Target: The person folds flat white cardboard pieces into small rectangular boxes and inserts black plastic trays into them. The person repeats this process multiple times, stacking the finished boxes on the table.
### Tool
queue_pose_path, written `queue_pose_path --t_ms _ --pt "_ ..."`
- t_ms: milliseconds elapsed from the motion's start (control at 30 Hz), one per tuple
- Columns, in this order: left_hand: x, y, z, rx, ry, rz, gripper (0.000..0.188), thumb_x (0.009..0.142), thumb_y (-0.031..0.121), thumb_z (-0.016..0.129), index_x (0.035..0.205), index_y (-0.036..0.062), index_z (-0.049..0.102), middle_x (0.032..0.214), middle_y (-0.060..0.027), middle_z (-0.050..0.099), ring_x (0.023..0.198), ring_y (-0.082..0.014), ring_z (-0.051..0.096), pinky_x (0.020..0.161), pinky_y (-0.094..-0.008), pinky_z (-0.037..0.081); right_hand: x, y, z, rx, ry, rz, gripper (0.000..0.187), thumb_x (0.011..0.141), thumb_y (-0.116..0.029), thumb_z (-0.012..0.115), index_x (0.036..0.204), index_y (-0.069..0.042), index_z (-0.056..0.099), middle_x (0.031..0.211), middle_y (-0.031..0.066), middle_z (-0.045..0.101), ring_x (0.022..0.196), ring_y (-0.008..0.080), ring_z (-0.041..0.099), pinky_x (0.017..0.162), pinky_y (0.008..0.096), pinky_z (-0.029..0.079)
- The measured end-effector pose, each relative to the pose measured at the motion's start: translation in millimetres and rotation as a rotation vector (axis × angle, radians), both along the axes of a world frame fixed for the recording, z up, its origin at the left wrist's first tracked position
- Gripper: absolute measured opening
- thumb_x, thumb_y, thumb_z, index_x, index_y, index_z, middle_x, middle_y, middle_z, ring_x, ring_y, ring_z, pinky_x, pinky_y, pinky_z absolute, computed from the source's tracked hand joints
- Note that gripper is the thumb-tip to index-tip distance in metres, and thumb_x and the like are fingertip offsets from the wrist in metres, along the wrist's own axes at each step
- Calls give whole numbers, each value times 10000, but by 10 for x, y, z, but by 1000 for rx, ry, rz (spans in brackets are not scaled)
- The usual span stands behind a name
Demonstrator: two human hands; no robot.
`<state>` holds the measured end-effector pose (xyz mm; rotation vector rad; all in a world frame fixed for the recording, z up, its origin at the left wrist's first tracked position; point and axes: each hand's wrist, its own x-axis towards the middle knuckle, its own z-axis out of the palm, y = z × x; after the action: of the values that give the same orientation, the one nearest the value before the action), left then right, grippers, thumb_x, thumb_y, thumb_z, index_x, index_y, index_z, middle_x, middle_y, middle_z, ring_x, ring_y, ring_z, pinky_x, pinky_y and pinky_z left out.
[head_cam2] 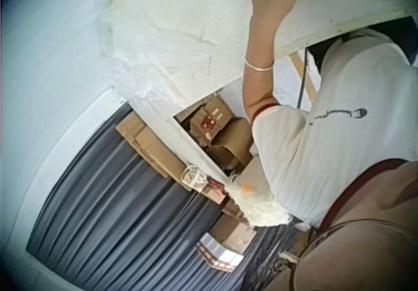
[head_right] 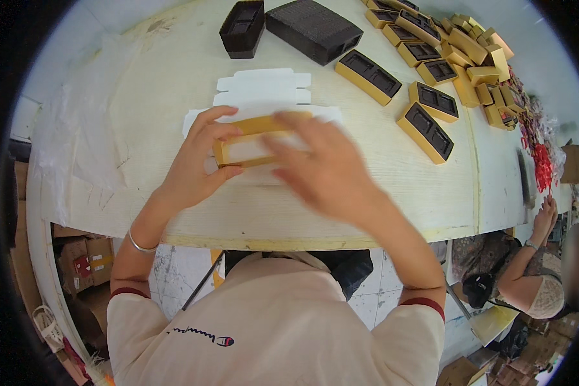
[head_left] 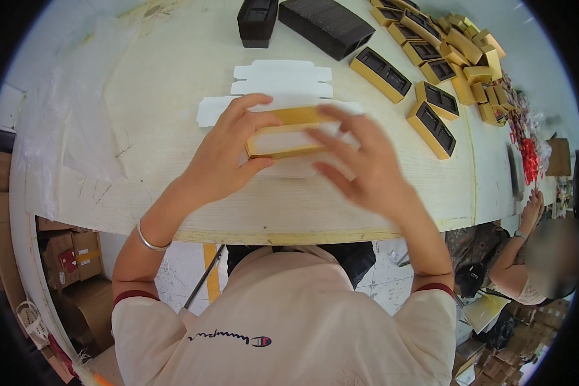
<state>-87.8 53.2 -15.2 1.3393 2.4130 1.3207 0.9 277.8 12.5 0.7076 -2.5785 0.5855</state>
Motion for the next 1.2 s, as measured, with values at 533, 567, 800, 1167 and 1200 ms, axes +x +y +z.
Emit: queue_pose_path --t_ms 533,567,800,1167,1200 --pt "-192 -65 -10 -161 -159 12 671 632 75 808 1241 98 526 1292 -74 524 1200 -254 479 1009 -360 405 -5 330 -257 -307 -409 111 271 809 11 628 1080 12 618 1098 154 597 982 324 580 838 381 474" --pt "-179 -54 -13 -152 -82 7 657 634 90 806 1232 105 535 1293 -68 523 1199 -265 476 1005 -366 407 3 337 -268 -314 -413 96 271 811 26 615 1082 15 617 1092 158 595 969 328 583 832 376 479" --pt "266 119 -86 -196 495 -48 440 622 127 778 1043 130 650 1130 -33 567 940 -242 510 802 -365 466 42 29 -183 -412 -524 6 394 780 76 589 1169 21 558 1067 172 577 948 330 588 843 362 478" --pt "64 62 -36 -211 -104 -87 242 692 109 752 906 84 642 861 -36 602 793 -215 570 694 -334 480 -295 99 -353 -160 -369 224 181 742 55 667 875 -19 569 840 101 556 820 271 543 696 356 450" --pt "92 116 -10 -228 -204 -28 242 692 92 749 911 83 646 847 -41 602 768 -220 573 698 -333 482 -291 17 -400 -188 -327 202 182 739 52 673 849 -21 548 809 92 541 791 259 536 676 354 445"
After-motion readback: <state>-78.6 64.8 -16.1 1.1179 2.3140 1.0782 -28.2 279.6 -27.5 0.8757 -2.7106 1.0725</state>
